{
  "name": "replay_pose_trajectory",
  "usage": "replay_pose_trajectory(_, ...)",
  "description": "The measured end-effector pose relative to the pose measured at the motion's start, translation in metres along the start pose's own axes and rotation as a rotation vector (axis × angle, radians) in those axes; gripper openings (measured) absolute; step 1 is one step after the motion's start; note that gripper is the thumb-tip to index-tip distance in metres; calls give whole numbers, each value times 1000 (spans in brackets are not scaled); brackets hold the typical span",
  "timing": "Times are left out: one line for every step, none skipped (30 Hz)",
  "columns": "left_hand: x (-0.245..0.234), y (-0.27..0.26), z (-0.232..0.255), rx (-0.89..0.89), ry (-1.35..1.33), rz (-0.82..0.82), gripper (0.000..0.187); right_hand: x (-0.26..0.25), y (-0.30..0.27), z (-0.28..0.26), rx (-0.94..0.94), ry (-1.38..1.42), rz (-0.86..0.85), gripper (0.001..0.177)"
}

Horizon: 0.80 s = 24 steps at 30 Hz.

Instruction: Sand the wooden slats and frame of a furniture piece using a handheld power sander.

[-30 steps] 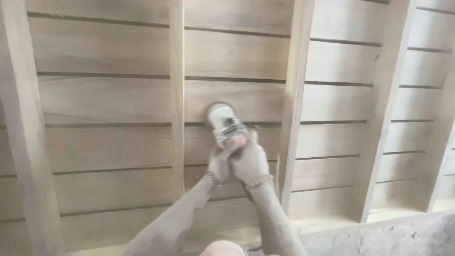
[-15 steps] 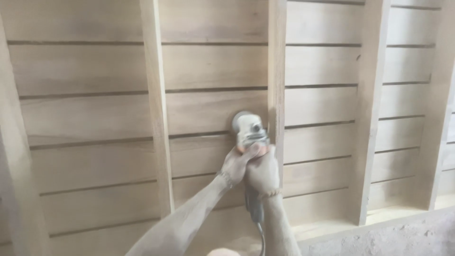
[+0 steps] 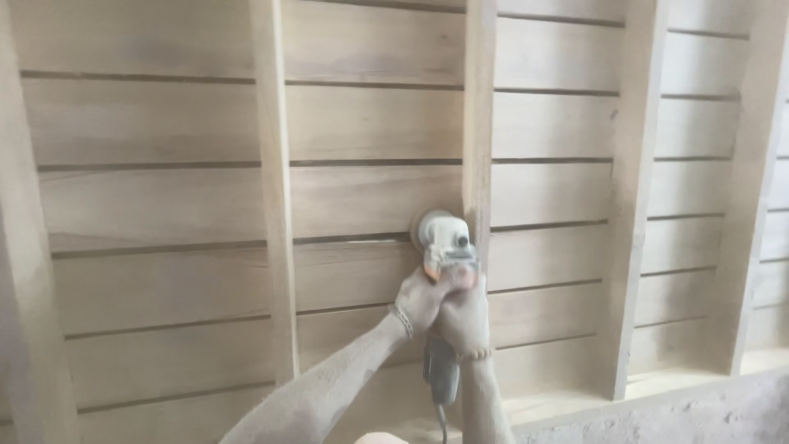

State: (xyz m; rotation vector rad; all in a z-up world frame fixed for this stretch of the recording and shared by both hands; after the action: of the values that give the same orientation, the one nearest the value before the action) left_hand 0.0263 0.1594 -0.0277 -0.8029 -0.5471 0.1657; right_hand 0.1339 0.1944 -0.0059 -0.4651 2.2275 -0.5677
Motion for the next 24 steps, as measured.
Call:
replay_pose_trajectory(-1, -2, 1, 4, -10, 12, 83, -2, -1, -14, -9, -6, -13, 38)
replay_pose_trajectory(-2, -4, 0, -62, 98, 26, 81, -2, -3, -28, -7, 66, -45, 35)
replay_pose_trajectory(-3, -6, -1, -129, 204, 40, 79, -4, -5, -42, -4, 138, -78, 33)
replay_pose_trajectory(-5, 2, 8, -126, 203, 35, 79, -1, 12, -28, -5, 135, -73, 33)
replay_pose_trajectory(-6, 11, 18, -92, 168, 42, 83, 1, 28, -17, -82, 127, -67, 30)
replay_pose_trajectory(-7, 20, 28, -59, 129, 52, 87, 2, 44, -5, -158, 118, -66, 29)
replay_pose_trajectory(-8, 31, 33, -58, 125, 50, 87, -2, 52, -25, -159, 113, -66, 29)
replay_pose_trajectory(-12, 44, 41, -63, 145, 58, 90, -4, 63, -45, -141, 107, -71, 27)
replay_pose_trajectory(-17, 57, 48, -68, 166, 66, 92, -5, 74, -65, -123, 102, -76, 25)
replay_pose_trajectory(-19, 57, 53, -63, 166, 68, 92, -4, 75, -73, -128, 102, -77, 25)
replay_pose_trajectory(-23, 57, 57, -62, 163, 73, 92, -2, 76, -78, -85, 85, -85, 25)
replay_pose_trajectory(-30, 56, 60, -65, 153, 90, 91, 3, 77, -83, -43, 65, -108, 26)
replay_pose_trajectory(-40, 51, 57, -64, 146, 105, 91, 13, 75, -86, -50, 63, -123, 26)
replay_pose_trajectory(-49, 47, 55, -17, 106, 125, 88, 21, 72, -87, -22, 6, -118, 30)
replay_pose_trajectory(-58, 43, 53, 30, 67, 144, 86, 29, 70, -86, 6, -52, -113, 36)
replay_pose_trajectory(-71, 37, 42, 20, 64, 150, 86, 42, 64, -92, 12, -52, -123, 36)
replay_pose_trajectory(-85, 32, 32, 48, -56, 206, 79, 55, 59, -96, 14, -92, -172, 41)
replay_pose_trajectory(-97, 25, 21, 71, -175, 256, 72, 66, 51, -100, 22, -132, -215, 47)
replay_pose_trajectory(-101, 17, 8, 56, -175, 255, 72, 69, 41, -113, 36, -133, -219, 47)
replay_pose_trajectory(-109, 16, 2, 114, -296, 276, 72, 74, 38, -128, 33, -213, -274, 51)
replay_pose_trajectory(-117, 14, -4, 172, -418, 296, 72, 79, 35, -144, 30, -294, -329, 55)
replay_pose_trajectory(-111, 18, -1, 179, -411, 281, 72, 78, 44, -129, 28, -291, -312, 55)
replay_pose_trajectory(-104, 21, 3, 244, -533, 220, 77, 79, 53, -118, -69, -382, -325, 60)
replay_pose_trajectory(-95, 12, -3, 286, -669, 175, 84, 81, 49, -101, -151, -482, -363, 65)
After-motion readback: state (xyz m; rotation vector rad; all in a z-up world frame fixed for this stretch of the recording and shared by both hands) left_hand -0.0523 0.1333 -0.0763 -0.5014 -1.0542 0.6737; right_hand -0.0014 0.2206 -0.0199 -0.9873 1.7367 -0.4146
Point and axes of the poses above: each hand's wrist, its own y-axis towards the middle knuckle, its own x-axis out of the palm, z = x × y, the point moved 4 cm from there along y, towards the middle knuckle, and after that the axes turned 2 degrees about -z, right-handed, at the moved point
